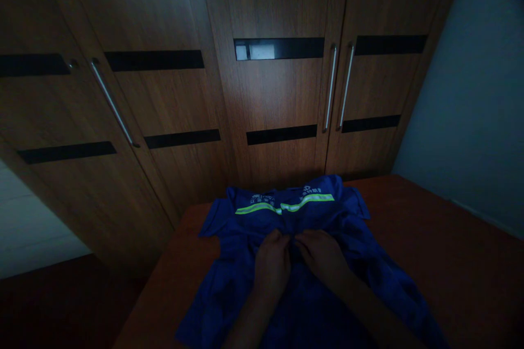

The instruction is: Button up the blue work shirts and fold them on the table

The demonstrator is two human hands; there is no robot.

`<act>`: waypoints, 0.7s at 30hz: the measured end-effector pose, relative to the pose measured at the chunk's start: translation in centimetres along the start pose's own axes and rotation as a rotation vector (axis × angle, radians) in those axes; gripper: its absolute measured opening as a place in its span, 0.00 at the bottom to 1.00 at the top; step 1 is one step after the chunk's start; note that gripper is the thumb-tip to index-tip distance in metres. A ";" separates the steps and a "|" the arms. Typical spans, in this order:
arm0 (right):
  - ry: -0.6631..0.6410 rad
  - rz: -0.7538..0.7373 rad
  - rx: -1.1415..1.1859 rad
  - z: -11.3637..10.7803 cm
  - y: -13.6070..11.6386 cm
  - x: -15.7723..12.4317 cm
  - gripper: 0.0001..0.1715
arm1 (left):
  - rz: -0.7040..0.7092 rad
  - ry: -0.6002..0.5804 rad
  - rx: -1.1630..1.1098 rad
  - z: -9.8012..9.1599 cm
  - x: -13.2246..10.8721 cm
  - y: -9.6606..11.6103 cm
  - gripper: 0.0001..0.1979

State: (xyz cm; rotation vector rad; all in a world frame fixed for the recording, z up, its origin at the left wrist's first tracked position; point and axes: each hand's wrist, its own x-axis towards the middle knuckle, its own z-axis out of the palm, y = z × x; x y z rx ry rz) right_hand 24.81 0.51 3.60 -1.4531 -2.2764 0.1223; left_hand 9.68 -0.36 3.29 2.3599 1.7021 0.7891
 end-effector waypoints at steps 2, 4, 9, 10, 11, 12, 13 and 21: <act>0.030 0.062 -0.039 0.3 -0.5 0.1 0.17 | 0.000 0.008 -0.017 0.1 0.0 0.0 0.14; 0.050 0.084 -0.054 0.6 -0.9 0.3 0.18 | -0.005 0.004 -0.030 0.1 -0.1 0.1 0.14; 0.149 0.108 0.035 1.0 0.1 1.2 0.16 | 0.009 0.037 -0.136 -0.7 -0.1 0.1 0.15; 0.203 0.126 0.063 0.7 0.7 1.3 0.16 | 0.003 0.074 -0.177 -1.1 0.0 -0.1 0.16; 0.265 0.138 0.097 0.3 1.3 1.3 0.15 | -0.010 0.123 -0.219 -1.7 0.1 -0.3 0.16; 0.331 0.144 0.134 -0.2 2.1 1.3 0.15 | -0.030 0.185 -0.257 -2.3 0.2 -0.6 0.15; 0.394 0.145 0.172 -0.9 2.9 1.1 0.15 | -0.055 0.262 -0.289 -3.1 0.3 -0.9 0.14; 0.235 0.212 0.022 -4.1 6.5 -1.5 0.13 | -0.336 0.147 0.064 -6.6 0.2 -4.5 0.11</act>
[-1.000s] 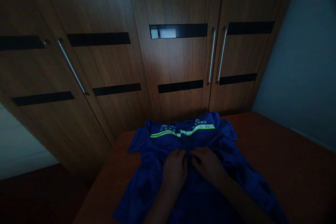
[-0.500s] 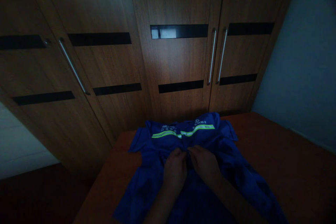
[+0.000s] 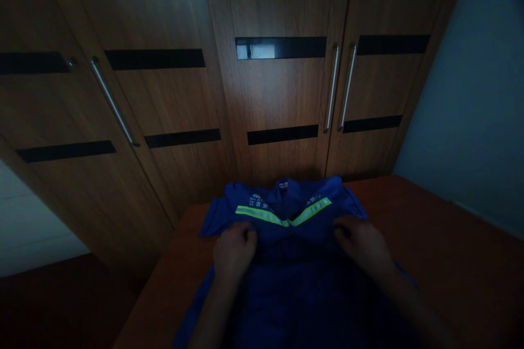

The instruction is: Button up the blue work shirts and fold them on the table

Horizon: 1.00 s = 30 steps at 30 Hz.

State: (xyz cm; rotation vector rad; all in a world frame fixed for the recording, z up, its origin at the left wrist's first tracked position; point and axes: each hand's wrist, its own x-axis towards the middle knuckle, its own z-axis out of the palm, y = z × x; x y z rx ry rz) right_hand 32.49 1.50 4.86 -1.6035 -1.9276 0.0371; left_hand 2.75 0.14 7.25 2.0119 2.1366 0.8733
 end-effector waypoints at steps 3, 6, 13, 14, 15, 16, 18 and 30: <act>-0.197 0.029 -0.223 0.5 -0.5 -0.3 0.14 | -0.025 -0.173 0.317 0.7 -0.3 0.3 0.09; -0.129 -0.066 -0.235 0.9 -2.4 -0.4 0.20 | 0.142 -0.053 0.353 1.1 -1.0 2.3 0.13; -0.173 -0.281 -0.087 3.1 -8.0 -0.5 0.17 | 0.333 -0.176 0.094 4.2 -2.1 4.9 0.12; -0.212 -0.282 -0.100 3.7 -8.3 -0.4 0.16 | 0.313 -0.186 0.076 4.8 -2.1 4.6 0.13; -0.242 -0.276 -0.120 4.4 -8.4 -0.2 0.15 | 0.287 -0.187 0.055 5.3 -2.1 4.2 0.13; -0.266 -0.265 -0.137 4.9 -8.4 0.0 0.15 | 0.258 -0.182 0.034 5.7 -2.0 3.7 0.13; -0.292 -0.242 -0.144 5.7 -8.1 0.2 0.15 | 0.218 -0.169 0.005 6.2 -1.9 3.1 0.11; -0.220 -0.207 -0.022 6.3 -7.1 0.0 0.19 | 0.325 -0.148 0.005 6.1 -1.7 3.2 0.14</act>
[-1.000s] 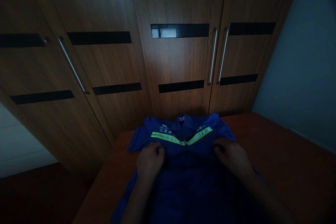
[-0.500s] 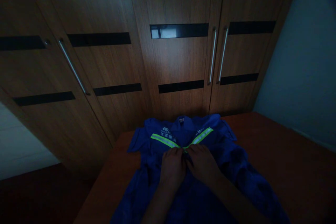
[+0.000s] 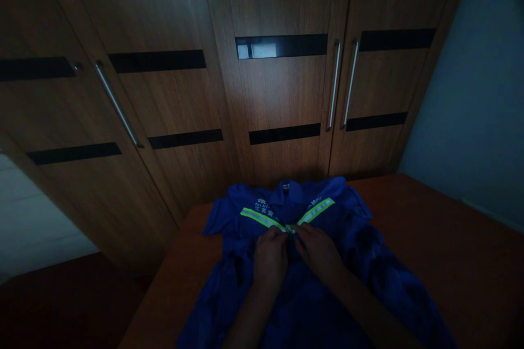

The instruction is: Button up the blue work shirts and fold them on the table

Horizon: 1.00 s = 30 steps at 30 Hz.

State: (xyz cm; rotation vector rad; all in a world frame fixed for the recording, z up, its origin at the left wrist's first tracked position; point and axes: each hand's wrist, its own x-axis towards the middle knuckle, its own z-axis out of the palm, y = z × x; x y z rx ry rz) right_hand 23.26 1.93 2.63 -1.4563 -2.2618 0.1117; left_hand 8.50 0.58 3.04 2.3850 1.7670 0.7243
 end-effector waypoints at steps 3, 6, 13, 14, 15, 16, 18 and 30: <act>-0.019 -0.025 0.006 0.1 0.0 0.0 0.20 | -0.013 -0.035 0.009 -0.2 -0.1 0.1 0.14; -0.038 -0.043 0.041 0.0 0.1 0.0 0.20 | -0.020 -0.076 0.015 -0.4 -0.1 0.2 0.14; -0.079 -0.030 0.005 -0.2 0.2 0.0 0.16 | -0.017 -0.090 0.048 -0.4 0.0 0.1 0.13; -0.088 -0.031 -0.015 -0.2 0.1 0.0 0.15 | -0.022 -0.101 0.057 -0.5 0.0 0.2 0.13; -0.098 -0.035 -0.038 -0.3 0.0 0.0 0.14 | -0.026 -0.110 0.065 -0.5 0.0 0.3 0.13; -0.109 -0.040 -0.063 -0.3 -0.1 0.0 0.14 | -0.031 -0.116 0.071 -0.6 0.0 0.4 0.13; -0.131 -0.047 -0.111 -0.5 -0.4 0.0 0.14 | -0.043 -0.119 0.081 -0.7 0.1 0.5 0.13; 0.008 0.012 0.179 -1.1 1.4 0.0 0.16 | -0.035 -0.006 -0.078 -0.9 -0.1 -0.4 0.17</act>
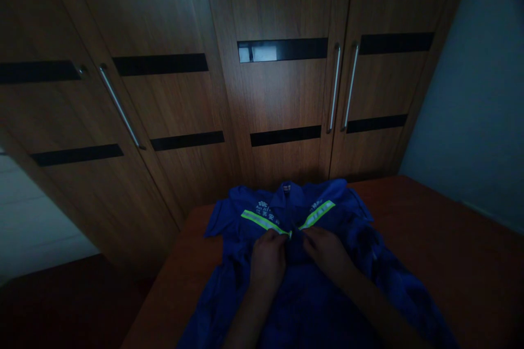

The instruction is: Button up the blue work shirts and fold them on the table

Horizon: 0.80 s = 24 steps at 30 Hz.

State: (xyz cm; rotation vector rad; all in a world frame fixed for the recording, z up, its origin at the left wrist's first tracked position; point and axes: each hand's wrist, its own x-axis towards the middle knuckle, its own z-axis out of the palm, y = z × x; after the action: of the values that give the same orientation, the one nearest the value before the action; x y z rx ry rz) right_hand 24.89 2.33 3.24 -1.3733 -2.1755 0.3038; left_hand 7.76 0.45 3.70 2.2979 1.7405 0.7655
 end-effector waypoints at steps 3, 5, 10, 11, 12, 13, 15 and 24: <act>0.228 0.078 0.083 -2.5 2.0 0.2 0.18 | -0.027 0.168 -0.149 -1.8 0.4 -1.2 0.16; 0.414 0.180 0.058 -5.2 3.6 0.0 0.21 | -0.097 0.336 -0.177 -4.0 0.5 -2.5 0.15; 0.457 0.145 -0.201 -10.6 7.0 -3.3 0.26 | -0.298 0.549 -0.008 -9.3 -1.7 -6.0 0.19; 0.372 0.109 -0.263 -10.8 7.4 -4.4 0.24 | -0.289 0.503 0.044 -9.7 -2.6 -6.6 0.19; 0.278 0.084 -0.318 -10.6 7.8 -5.6 0.23 | -0.259 0.428 0.088 -9.9 -3.6 -7.1 0.19; 0.187 0.066 -0.363 -10.1 8.0 -6.7 0.23 | -0.216 0.343 0.126 -9.7 -4.6 -7.5 0.18; 0.069 0.024 -0.426 -8.4 8.3 -8.8 0.26 | -0.100 0.168 0.180 -8.5 -6.6 -8.3 0.18; -0.010 0.093 -0.539 -6.0 5.4 -9.3 0.15 | -0.144 -0.151 0.121 -5.2 -8.3 -7.8 0.29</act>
State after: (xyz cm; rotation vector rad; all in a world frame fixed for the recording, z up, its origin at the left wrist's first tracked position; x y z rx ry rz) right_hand 35.39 -4.08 2.69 -1.7564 -2.3011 -0.2681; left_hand -3.04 -5.76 2.38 2.2079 1.9042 0.4598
